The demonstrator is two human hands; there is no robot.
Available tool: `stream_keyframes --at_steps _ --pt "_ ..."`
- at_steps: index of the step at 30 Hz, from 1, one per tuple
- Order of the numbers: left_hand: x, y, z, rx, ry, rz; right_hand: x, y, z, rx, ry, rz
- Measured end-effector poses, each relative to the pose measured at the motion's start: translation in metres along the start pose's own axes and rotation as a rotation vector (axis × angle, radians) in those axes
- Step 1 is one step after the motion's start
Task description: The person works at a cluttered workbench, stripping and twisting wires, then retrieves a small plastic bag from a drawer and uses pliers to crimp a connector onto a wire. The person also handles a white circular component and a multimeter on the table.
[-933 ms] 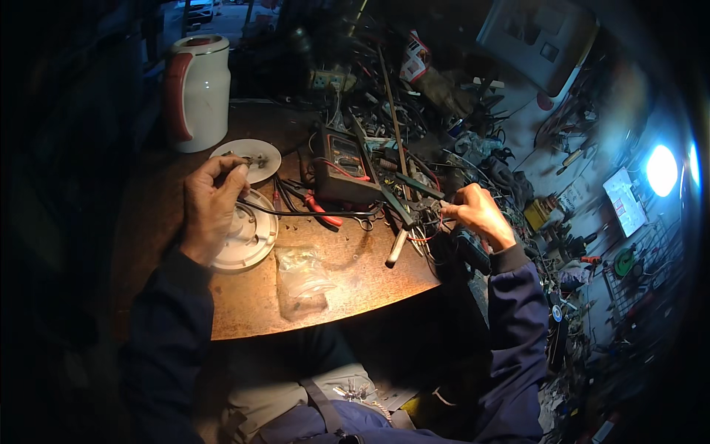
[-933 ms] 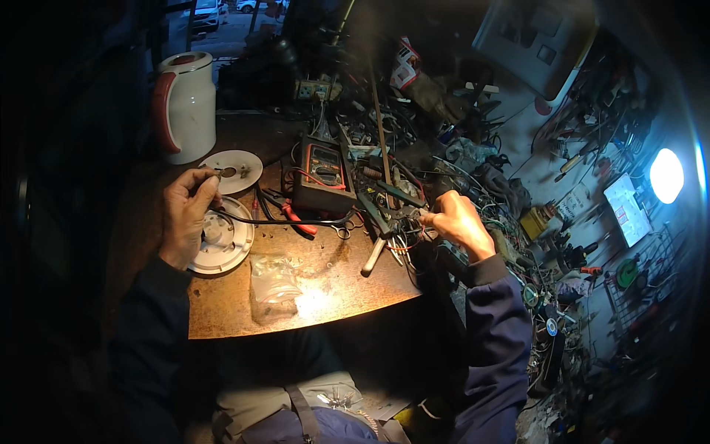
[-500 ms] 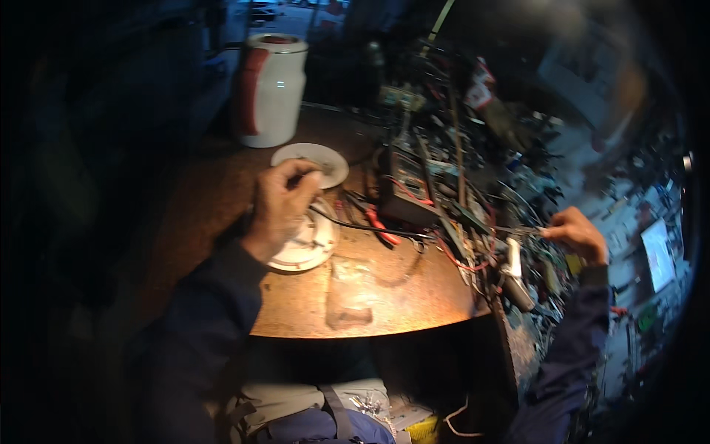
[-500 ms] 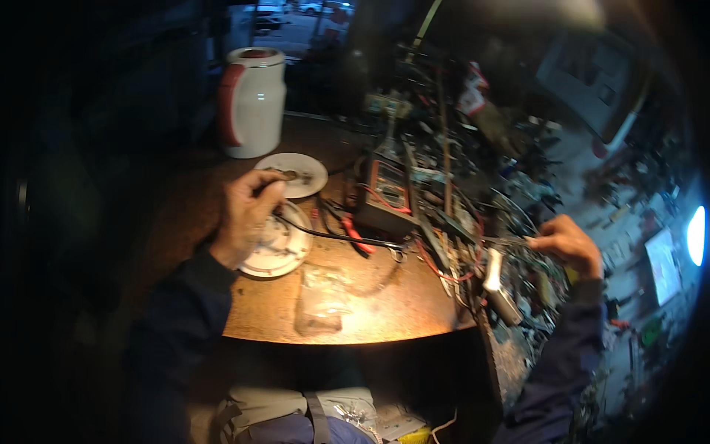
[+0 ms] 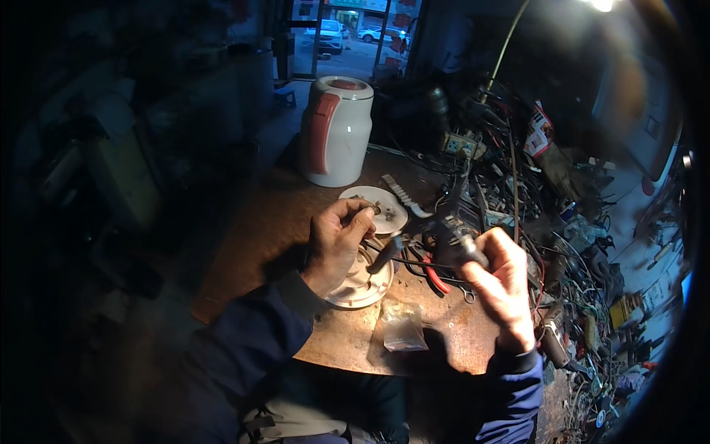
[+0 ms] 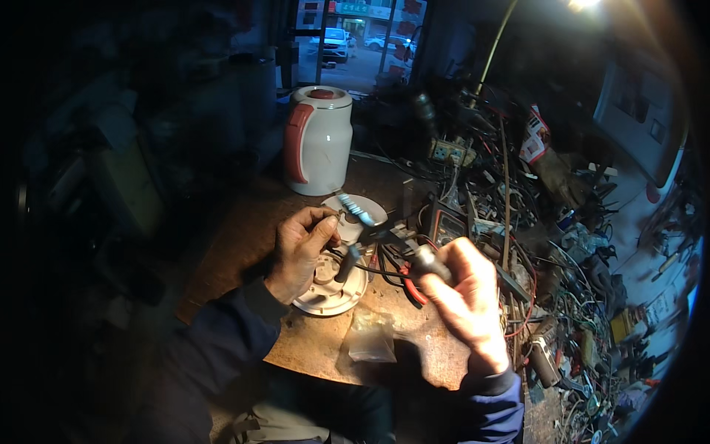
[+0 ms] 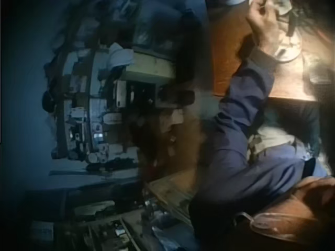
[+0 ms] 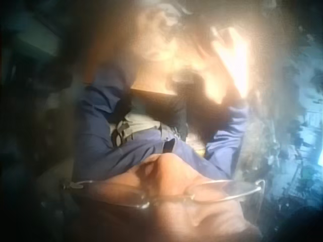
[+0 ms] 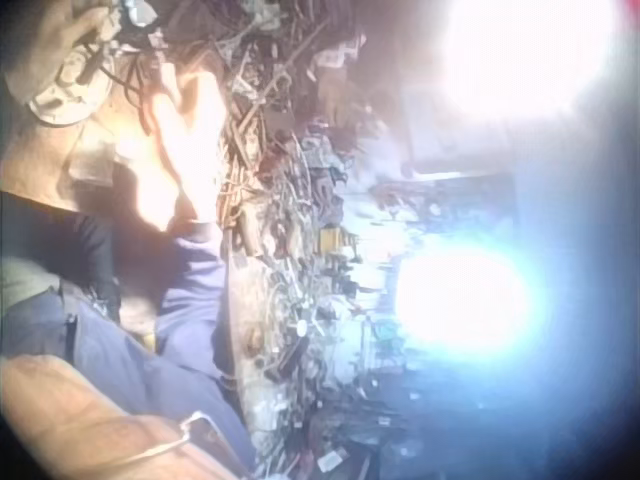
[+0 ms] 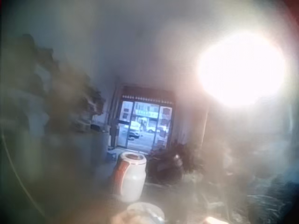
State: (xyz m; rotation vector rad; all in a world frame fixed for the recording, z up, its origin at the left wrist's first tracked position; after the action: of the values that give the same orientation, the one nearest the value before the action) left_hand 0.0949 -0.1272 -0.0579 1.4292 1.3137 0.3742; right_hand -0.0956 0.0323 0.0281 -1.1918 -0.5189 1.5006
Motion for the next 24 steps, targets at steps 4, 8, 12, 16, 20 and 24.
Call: stream_keyframes --at_steps 4,8,12,16,20,24 --pt "0.009 0.001 -0.006 0.131 -0.064 0.062 -0.005 0.019 -0.055 -0.141 0.025 0.066" --pt "0.013 0.007 -0.019 0.332 -0.111 0.034 0.001 0.034 -0.088 -0.116 0.008 0.059" --pt "0.013 0.012 -0.020 0.224 -0.004 0.027 0.007 0.030 -0.111 -0.108 -0.141 0.164" --pt "0.016 0.000 -0.013 0.174 -0.009 0.127 0.007 0.008 -0.121 -0.111 -0.231 0.260" --pt "0.014 0.003 -0.019 0.153 -0.011 0.078 0.012 0.016 -0.132 -0.215 -0.375 0.207" --pt "0.014 0.002 -0.023 -0.016 -0.035 0.057 0.013 0.013 -0.120 -0.144 -0.288 0.210"
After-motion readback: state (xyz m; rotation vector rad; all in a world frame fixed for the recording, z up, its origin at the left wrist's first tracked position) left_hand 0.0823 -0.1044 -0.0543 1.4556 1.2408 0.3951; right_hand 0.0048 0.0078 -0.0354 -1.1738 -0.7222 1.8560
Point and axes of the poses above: each hand's wrist, its own x-axis away from the middle knuckle, its own z-axis out of the back of the hand, y = z × x, the point moved 10 cm from there along -x, towards the middle knuckle, and after that the axes turned 4 degrees about -y, right-handed, at the moved point
